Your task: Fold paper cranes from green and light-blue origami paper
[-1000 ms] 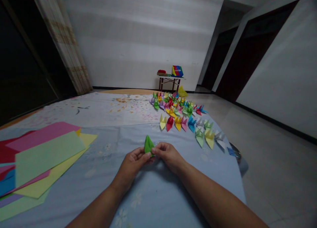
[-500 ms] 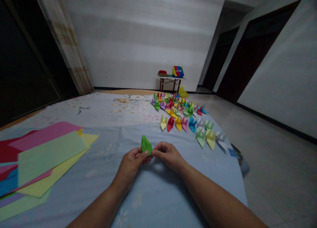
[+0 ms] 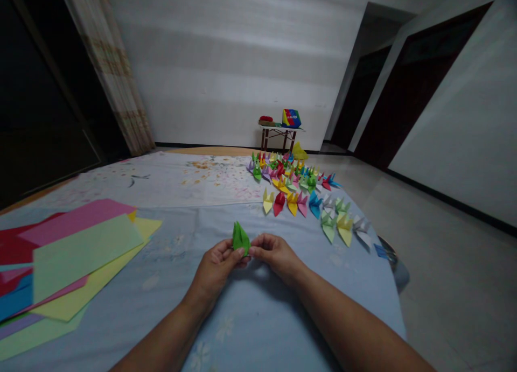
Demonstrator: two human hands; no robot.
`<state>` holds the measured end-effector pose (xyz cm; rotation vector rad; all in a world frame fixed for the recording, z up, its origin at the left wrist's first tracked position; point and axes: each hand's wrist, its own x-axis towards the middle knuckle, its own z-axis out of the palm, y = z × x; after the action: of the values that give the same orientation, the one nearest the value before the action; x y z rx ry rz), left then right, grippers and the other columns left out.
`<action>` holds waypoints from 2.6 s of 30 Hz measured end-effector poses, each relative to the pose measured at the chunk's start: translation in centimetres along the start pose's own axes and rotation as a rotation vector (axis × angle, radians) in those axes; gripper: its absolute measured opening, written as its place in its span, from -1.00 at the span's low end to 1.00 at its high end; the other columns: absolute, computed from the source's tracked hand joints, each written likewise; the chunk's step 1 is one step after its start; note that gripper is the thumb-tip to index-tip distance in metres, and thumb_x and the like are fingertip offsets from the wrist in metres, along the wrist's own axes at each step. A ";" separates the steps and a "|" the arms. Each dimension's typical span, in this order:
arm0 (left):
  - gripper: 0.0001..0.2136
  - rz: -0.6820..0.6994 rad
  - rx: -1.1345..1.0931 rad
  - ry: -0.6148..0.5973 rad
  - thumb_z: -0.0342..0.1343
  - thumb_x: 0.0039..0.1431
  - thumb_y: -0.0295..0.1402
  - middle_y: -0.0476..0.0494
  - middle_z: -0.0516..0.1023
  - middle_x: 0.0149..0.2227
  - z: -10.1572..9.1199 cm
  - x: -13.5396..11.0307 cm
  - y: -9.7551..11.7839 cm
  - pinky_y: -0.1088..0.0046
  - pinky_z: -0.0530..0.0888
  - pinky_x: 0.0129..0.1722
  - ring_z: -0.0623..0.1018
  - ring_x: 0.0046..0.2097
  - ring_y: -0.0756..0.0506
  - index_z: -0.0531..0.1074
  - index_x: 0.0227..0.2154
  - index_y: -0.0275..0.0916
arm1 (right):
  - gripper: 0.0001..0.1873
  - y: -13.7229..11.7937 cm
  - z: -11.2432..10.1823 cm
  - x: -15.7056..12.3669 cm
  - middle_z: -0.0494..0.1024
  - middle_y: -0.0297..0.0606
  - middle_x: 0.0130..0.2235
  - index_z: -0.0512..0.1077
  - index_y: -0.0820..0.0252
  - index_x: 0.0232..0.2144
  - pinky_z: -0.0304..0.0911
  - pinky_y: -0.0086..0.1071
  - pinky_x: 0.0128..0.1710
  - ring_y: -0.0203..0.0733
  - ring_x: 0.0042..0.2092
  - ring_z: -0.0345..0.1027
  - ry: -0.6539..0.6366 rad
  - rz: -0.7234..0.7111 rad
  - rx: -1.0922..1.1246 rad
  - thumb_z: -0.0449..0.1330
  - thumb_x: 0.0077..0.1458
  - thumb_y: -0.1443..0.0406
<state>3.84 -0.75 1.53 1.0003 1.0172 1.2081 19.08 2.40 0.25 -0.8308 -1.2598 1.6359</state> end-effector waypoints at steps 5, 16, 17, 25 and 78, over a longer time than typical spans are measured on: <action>-0.65 -0.002 0.014 0.010 0.24 -0.15 -0.30 -0.09 0.57 -0.41 0.1 -0.2 0.3 0.46 0.42 -0.32 0.51 -0.43 -0.01 0.40 -0.25 -0.32 | -0.69 0.1 0.1 0.0 0.48 -0.38 -0.54 0.38 0.27 -0.52 0.14 -0.48 -0.43 -0.38 -0.51 0.29 0.037 -0.031 -0.030 0.36 -0.31 0.21; -0.78 0.098 0.148 0.000 0.16 -0.06 -0.24 -0.01 0.46 -0.49 0.3 -0.2 0.1 0.50 0.35 -0.36 0.42 -0.42 0.00 0.45 -0.39 -0.30 | -0.67 0.3 0.6 -0.1 0.45 -0.35 -0.50 0.35 0.25 -0.47 0.17 -0.42 -0.38 -0.33 -0.46 0.31 -0.026 -0.030 0.003 0.33 -0.26 0.18; -0.77 0.085 0.151 0.004 0.17 -0.06 -0.24 -0.01 0.46 -0.49 0.3 -0.2 0.1 0.50 0.35 -0.37 0.42 -0.42 0.00 0.45 -0.39 -0.30 | -0.67 0.1 0.6 0.0 0.43 -0.38 -0.50 0.36 0.24 -0.43 0.15 -0.44 -0.40 -0.36 -0.47 0.28 -0.014 -0.042 -0.008 0.32 -0.25 0.19; -0.74 0.029 0.213 -0.082 0.21 -0.12 -0.26 -0.02 0.48 -0.46 0.4 -0.1 -0.6 0.52 0.35 -0.41 0.43 -0.41 -0.03 0.45 -0.34 -0.29 | -0.64 -1.1 -1.5 0.3 0.37 -0.35 -0.35 0.37 0.12 -0.21 0.13 -0.45 -0.40 -0.37 -0.42 0.20 0.133 -0.268 -0.316 0.24 -0.12 0.20; -0.82 0.287 0.432 -0.031 0.00 0.10 -0.27 0.05 0.39 -0.44 0.3 -0.7 -1.4 0.57 0.27 -0.46 0.35 -0.44 0.03 0.30 -0.24 -0.18 | -0.65 -1.6 -0.8 0.0 0.28 -0.45 -0.61 0.34 0.27 -0.56 -0.04 -0.51 -0.58 -0.46 -0.59 0.04 0.125 -0.012 -0.316 0.22 -0.15 0.07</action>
<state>4.41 -1.57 0.26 1.5399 1.1654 1.2218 20.19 2.86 1.54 -1.0975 -1.4510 1.3710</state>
